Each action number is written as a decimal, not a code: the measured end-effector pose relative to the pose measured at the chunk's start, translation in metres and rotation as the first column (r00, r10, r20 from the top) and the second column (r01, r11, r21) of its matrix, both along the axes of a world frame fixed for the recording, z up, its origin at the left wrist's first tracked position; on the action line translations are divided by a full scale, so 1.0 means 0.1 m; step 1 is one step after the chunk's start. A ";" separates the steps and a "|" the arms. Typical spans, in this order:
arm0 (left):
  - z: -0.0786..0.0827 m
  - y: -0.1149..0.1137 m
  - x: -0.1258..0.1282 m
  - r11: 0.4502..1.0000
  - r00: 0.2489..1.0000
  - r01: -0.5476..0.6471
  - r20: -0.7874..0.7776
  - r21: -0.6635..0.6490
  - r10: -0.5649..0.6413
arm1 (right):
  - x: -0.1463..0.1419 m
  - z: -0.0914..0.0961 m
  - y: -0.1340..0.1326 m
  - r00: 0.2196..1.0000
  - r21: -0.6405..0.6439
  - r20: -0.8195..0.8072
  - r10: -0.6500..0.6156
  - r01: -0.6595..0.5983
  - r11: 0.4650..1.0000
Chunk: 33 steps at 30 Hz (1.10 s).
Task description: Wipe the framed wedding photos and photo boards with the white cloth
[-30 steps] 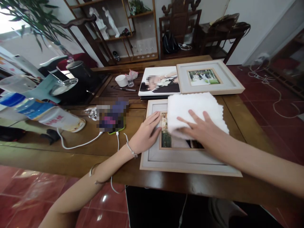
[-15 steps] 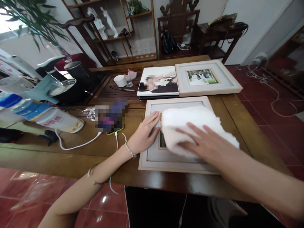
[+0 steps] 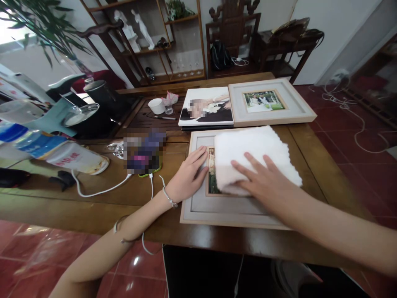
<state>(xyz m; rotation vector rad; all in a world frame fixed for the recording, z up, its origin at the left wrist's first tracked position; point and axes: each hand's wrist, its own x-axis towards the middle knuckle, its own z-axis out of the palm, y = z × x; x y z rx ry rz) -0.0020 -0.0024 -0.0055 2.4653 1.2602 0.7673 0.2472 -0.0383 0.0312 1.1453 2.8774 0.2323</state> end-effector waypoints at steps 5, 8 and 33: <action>0.01 -0.01 0.00 1.000 1.000 -0.002 -0.029 -0.014 0.001 | 0.02 0.18 -0.64 0.986 -0.112 -0.134 0.099 -0.114 0.987; 0.02 -0.01 0.00 1.000 1.000 0.003 -0.027 -0.011 -0.003 | 0.04 0.27 -0.77 0.969 -0.160 -0.188 0.162 -0.193 0.968; 0.01 0.00 -0.01 1.000 0.999 0.008 -0.032 -0.014 -0.008 | -0.09 0.00 -0.59 0.981 -0.001 -0.119 0.154 -0.155 0.988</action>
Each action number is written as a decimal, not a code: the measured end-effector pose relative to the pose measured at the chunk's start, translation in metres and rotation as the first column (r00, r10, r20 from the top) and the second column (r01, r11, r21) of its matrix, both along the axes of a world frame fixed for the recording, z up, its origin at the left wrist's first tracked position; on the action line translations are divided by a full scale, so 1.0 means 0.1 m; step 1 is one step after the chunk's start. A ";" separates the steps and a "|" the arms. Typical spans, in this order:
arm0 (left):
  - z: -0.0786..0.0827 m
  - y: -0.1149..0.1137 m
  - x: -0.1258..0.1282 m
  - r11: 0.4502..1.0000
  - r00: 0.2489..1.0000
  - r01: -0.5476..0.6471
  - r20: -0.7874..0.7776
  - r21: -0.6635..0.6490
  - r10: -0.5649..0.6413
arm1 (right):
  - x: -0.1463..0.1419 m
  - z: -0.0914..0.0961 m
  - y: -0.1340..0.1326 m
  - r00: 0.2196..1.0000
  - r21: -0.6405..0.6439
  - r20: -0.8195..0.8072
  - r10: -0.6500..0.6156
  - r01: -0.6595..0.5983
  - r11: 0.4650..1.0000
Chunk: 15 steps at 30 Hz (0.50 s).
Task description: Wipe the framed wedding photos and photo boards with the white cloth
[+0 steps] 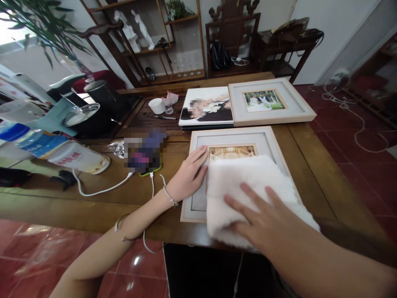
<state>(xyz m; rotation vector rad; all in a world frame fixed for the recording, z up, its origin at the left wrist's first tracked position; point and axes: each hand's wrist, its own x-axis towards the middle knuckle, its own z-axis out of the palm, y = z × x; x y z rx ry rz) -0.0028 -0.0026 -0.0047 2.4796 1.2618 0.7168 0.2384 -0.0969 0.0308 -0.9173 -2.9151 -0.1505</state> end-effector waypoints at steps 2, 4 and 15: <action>0.00 0.00 0.00 1.000 1.000 -0.008 0.002 0.000 0.008 | -0.01 0.01 -0.19 0.995 -0.030 -0.102 -0.015 0.012 0.999; -0.01 0.00 0.00 1.000 1.000 -0.011 -0.003 -0.002 0.011 | -0.03 0.00 -0.25 0.980 -0.020 -0.192 -0.059 0.056 0.998; -0.03 0.01 -0.01 0.999 0.999 0.029 0.032 0.020 -0.029 | 0.26 0.09 1.02 0.979 0.119 0.102 -0.179 0.166 0.979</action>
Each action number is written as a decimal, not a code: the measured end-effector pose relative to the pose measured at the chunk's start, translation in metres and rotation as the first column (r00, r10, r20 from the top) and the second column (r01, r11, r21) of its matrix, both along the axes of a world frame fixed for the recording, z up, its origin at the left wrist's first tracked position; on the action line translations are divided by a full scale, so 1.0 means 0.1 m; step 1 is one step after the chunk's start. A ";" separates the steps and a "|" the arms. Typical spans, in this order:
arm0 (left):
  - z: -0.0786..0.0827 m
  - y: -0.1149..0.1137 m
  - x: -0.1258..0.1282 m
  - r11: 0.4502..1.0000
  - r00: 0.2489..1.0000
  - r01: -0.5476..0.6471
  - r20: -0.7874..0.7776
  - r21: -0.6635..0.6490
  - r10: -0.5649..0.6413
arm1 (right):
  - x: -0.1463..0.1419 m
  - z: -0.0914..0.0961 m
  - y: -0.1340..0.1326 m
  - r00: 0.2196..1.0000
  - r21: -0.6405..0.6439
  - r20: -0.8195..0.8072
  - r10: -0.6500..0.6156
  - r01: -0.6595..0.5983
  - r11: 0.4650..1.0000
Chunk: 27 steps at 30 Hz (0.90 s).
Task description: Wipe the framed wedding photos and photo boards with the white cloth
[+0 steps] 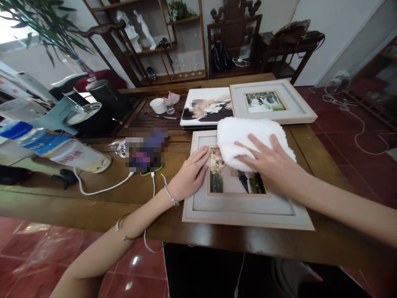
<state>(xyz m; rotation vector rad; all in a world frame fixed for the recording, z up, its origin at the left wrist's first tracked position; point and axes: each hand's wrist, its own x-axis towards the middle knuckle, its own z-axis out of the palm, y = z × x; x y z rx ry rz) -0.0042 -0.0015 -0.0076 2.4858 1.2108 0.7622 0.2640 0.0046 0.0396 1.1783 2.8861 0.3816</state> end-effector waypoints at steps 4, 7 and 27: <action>0.00 0.00 0.00 1.000 1.000 -0.010 -0.014 0.000 0.010 | -0.08 0.03 0.20 0.999 0.000 0.024 -0.033 0.033 0.999; 0.02 0.00 0.00 1.000 1.000 -0.008 -0.017 -0.015 0.008 | -0.23 -0.02 0.03 0.999 -0.083 0.039 0.003 0.001 0.997; 0.01 -0.01 0.00 1.000 1.000 -0.010 0.008 -0.020 0.010 | -0.08 -0.05 -0.34 0.998 -0.024 -0.019 0.059 -0.060 0.998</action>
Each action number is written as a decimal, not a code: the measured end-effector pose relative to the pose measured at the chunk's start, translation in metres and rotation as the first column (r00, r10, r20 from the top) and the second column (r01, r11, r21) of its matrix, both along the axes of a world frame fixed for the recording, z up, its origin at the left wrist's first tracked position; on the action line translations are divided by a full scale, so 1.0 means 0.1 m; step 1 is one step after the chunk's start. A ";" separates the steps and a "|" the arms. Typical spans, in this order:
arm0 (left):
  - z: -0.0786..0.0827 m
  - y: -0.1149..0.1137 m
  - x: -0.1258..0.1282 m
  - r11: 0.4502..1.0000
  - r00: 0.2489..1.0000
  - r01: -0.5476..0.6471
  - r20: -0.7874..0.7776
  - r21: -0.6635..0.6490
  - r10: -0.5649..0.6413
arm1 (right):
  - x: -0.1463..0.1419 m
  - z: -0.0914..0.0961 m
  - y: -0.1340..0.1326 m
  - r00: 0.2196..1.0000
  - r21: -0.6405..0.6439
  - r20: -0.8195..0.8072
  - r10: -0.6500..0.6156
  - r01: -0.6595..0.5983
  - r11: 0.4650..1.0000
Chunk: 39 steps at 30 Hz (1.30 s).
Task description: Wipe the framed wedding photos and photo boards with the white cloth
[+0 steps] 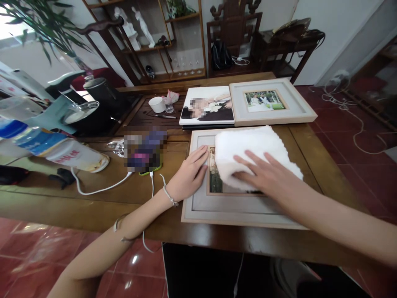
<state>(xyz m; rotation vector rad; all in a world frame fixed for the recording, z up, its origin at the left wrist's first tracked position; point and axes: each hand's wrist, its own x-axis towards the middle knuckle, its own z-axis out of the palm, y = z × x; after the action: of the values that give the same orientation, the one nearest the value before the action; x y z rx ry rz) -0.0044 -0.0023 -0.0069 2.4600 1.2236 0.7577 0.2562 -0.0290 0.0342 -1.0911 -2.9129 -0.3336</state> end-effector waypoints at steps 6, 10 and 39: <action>0.00 0.00 0.00 1.000 1.000 0.003 -0.007 -0.004 -0.004 | -0.04 0.19 0.46 0.998 0.060 0.044 -0.039 0.036 0.998; 0.02 0.00 0.00 1.000 1.000 0.006 -0.017 -0.011 -0.006 | -0.22 0.08 0.27 0.995 -0.013 0.081 -0.049 0.050 0.999; 0.03 -0.05 0.02 1.000 0.989 0.002 0.146 0.022 -0.005 | -0.56 0.16 0.08 0.998 -0.071 0.013 -0.062 0.063 0.995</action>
<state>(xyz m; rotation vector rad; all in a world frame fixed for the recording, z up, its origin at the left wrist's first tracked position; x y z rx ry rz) -0.0027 -0.0071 -0.0038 2.3758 1.1626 0.9372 0.2002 -0.0206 0.0497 -1.1955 -2.9262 -0.2384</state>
